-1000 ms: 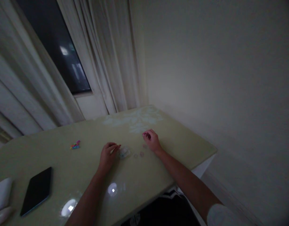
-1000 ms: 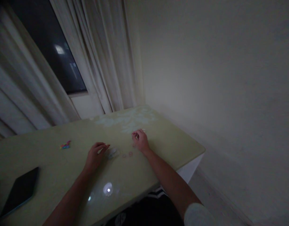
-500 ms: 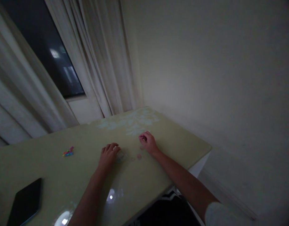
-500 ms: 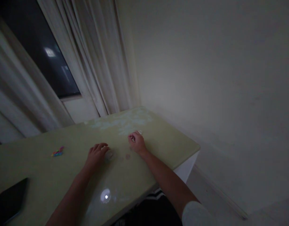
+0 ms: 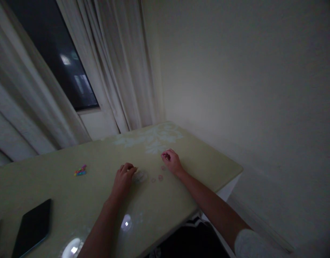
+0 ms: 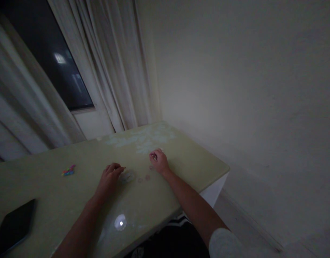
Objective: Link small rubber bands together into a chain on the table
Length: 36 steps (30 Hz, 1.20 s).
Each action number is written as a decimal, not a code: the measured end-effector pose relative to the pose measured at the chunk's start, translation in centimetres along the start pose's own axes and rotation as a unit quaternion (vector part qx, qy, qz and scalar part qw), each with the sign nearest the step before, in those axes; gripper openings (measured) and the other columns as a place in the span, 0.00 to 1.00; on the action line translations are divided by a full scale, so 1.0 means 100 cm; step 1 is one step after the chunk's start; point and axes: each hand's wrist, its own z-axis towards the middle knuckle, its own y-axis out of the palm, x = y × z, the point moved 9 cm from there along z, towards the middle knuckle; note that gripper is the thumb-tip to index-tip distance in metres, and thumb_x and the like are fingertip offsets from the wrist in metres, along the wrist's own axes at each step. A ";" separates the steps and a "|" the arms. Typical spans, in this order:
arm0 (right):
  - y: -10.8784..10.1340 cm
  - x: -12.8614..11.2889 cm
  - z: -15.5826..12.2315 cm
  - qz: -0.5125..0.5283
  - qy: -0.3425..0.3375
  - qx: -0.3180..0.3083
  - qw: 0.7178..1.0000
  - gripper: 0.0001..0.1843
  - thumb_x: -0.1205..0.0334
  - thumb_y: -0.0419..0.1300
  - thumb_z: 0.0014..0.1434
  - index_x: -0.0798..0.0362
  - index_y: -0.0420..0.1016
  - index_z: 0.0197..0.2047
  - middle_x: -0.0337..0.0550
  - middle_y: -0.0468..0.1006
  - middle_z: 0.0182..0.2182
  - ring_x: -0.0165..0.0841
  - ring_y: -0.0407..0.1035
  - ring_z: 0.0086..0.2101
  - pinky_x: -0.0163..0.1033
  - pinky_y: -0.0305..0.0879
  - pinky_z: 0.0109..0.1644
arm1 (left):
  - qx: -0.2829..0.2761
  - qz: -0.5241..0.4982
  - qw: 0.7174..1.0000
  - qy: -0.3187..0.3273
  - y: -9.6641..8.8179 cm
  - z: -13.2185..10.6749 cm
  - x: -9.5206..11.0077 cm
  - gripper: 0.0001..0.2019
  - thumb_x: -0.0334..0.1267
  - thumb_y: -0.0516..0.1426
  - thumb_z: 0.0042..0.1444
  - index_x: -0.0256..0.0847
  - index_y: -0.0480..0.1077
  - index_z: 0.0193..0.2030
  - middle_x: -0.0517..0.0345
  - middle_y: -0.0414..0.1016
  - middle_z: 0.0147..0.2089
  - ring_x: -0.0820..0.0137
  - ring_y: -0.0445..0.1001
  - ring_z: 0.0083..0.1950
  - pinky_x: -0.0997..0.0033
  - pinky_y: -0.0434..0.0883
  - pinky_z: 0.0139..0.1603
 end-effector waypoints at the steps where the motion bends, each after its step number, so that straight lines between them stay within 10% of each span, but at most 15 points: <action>1: 0.000 0.000 0.000 0.001 -0.001 -0.001 1.000 0.04 0.64 0.60 0.61 0.53 0.76 0.35 0.41 0.73 0.32 0.31 0.65 0.30 0.35 0.63 0.35 | 0.000 -0.005 1.000 0.001 0.000 0.000 0.000 0.15 0.30 0.55 0.63 0.43 0.84 0.44 0.45 0.80 0.45 0.55 0.77 0.46 0.56 0.74 0.49; 36: 0.007 0.004 0.001 -0.023 0.006 -0.024 0.999 0.04 0.68 0.61 0.62 0.54 0.77 0.35 0.40 0.73 0.31 0.31 0.65 0.31 0.34 0.61 0.37 | 0.044 -0.097 0.994 -0.035 0.005 -0.003 -0.013 0.13 0.45 0.57 0.70 0.38 0.78 0.42 0.54 0.80 0.42 0.64 0.78 0.44 0.58 0.75 0.48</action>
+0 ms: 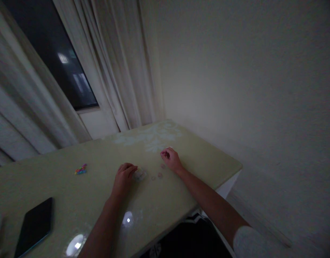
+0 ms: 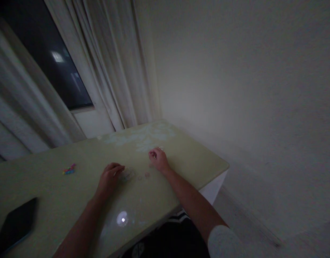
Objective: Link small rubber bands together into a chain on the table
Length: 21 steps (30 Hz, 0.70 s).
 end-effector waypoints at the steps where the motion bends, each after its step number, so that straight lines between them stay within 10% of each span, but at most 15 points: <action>1: 0.001 0.002 0.000 -0.004 0.004 -0.005 1.000 0.04 0.68 0.60 0.63 0.54 0.77 0.36 0.40 0.73 0.31 0.30 0.66 0.31 0.34 0.61 0.37 | -0.004 0.002 1.000 0.003 0.001 -0.001 0.000 0.13 0.45 0.58 0.70 0.38 0.78 0.43 0.54 0.80 0.42 0.65 0.78 0.44 0.58 0.75 0.49; 11: 0.008 0.016 -0.002 -0.060 0.003 -0.151 0.987 0.03 0.71 0.69 0.55 0.55 0.80 0.32 0.39 0.72 0.31 0.30 0.67 0.32 0.35 0.61 0.41 | -0.017 0.031 0.998 0.046 -0.006 0.001 0.015 0.18 0.38 0.50 0.71 0.41 0.83 0.45 0.44 0.85 0.47 0.56 0.81 0.46 0.55 0.76 0.50; 21: 0.018 0.011 -0.014 -0.061 -0.007 -0.238 0.969 0.06 0.69 0.72 0.56 0.54 0.84 0.39 0.43 0.74 0.39 0.33 0.69 0.39 0.36 0.64 0.46 | -0.127 0.047 0.980 0.146 0.022 -0.012 0.097 0.09 0.30 0.62 0.63 0.47 0.83 0.45 0.52 0.86 0.47 0.56 0.78 0.49 0.56 0.67 0.51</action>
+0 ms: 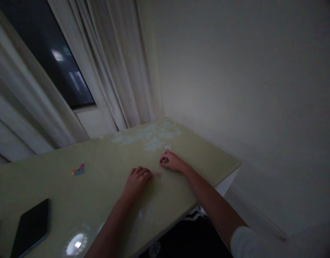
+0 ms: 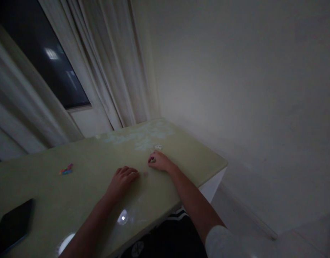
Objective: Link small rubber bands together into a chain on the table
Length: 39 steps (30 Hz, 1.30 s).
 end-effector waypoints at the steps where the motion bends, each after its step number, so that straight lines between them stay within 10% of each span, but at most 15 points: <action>1: 0.000 0.000 0.000 0.001 0.002 -0.003 1.000 0.06 0.69 0.72 0.56 0.54 0.84 0.39 0.43 0.74 0.39 0.33 0.69 0.39 0.36 0.64 0.46 | -0.007 0.001 1.000 0.003 0.001 0.000 0.003 0.09 0.29 0.62 0.62 0.46 0.82 0.44 0.52 0.86 0.46 0.55 0.78 0.49 0.56 0.67 0.51; 15: -0.002 -0.003 0.001 0.078 0.011 0.027 0.997 0.04 0.72 0.68 0.56 0.56 0.78 0.33 0.40 0.72 0.36 0.30 0.64 0.33 0.35 0.61 0.41 | 0.050 -0.065 0.995 -0.052 -0.003 0.000 -0.007 0.10 0.32 0.54 0.67 0.43 0.77 0.41 0.52 0.85 0.40 0.58 0.79 0.43 0.57 0.72 0.48; 27: 0.027 -0.043 0.004 0.290 -0.020 0.014 0.957 0.24 0.41 0.72 0.54 0.56 0.79 0.35 0.34 0.71 0.24 0.27 0.60 0.25 0.33 0.57 0.29 | 0.127 -0.178 0.967 -0.130 -0.021 -0.009 -0.023 0.11 0.40 0.54 0.68 0.44 0.79 0.43 0.53 0.86 0.42 0.64 0.85 0.40 0.66 0.80 0.44; 39: 0.027 -0.054 0.001 0.321 -0.036 -0.008 0.946 0.25 0.39 0.76 0.49 0.54 0.82 0.33 0.34 0.71 0.24 0.27 0.59 0.25 0.33 0.54 0.30 | 0.110 -0.230 0.957 -0.141 -0.016 -0.010 -0.023 0.14 0.41 0.55 0.68 0.45 0.82 0.50 0.53 0.88 0.47 0.61 0.87 0.46 0.64 0.80 0.49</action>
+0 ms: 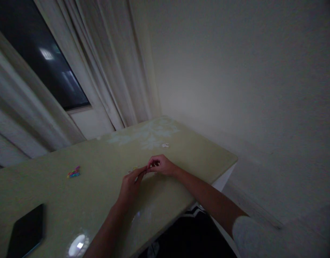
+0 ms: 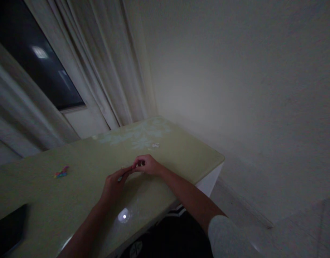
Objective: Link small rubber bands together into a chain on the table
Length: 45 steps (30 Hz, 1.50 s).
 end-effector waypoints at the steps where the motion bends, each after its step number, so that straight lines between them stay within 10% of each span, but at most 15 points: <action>1: 0.001 0.000 0.000 0.000 0.000 -0.002 1.000 0.25 0.39 0.76 0.48 0.54 0.82 0.33 0.33 0.70 0.23 0.27 0.59 0.25 0.33 0.53 0.29 | -0.002 -0.001 1.000 0.002 0.000 0.000 0.001 0.14 0.41 0.55 0.68 0.45 0.82 0.50 0.54 0.88 0.48 0.61 0.86 0.47 0.64 0.80 0.49; 15: -0.033 -0.004 -0.009 -0.201 -0.032 -0.068 0.977 0.04 0.67 0.73 0.54 0.55 0.84 0.34 0.40 0.75 0.34 0.32 0.69 0.37 0.36 0.64 0.46 | 0.023 0.015 0.999 0.019 -0.009 0.000 0.002 0.12 0.41 0.56 0.68 0.43 0.81 0.44 0.51 0.86 0.44 0.62 0.84 0.44 0.63 0.79 0.49; 26: -0.009 0.000 -0.011 -0.252 -0.043 -0.115 0.960 0.06 0.73 0.71 0.51 0.54 0.82 0.31 0.40 0.73 0.37 0.33 0.69 0.38 0.37 0.65 0.46 | 0.003 -0.004 0.999 0.040 -0.005 0.001 0.003 0.13 0.43 0.56 0.68 0.44 0.83 0.41 0.51 0.86 0.41 0.63 0.83 0.43 0.63 0.78 0.48; 45: 0.003 -0.017 -0.004 -0.065 -0.058 -0.030 0.996 0.15 0.50 0.71 0.59 0.55 0.81 0.36 0.38 0.70 0.36 0.25 0.56 0.26 0.33 0.55 0.30 | 0.007 -0.040 0.999 -0.019 -0.007 0.003 0.010 0.10 0.45 0.60 0.64 0.45 0.81 0.41 0.57 0.86 0.37 0.64 0.83 0.37 0.66 0.78 0.41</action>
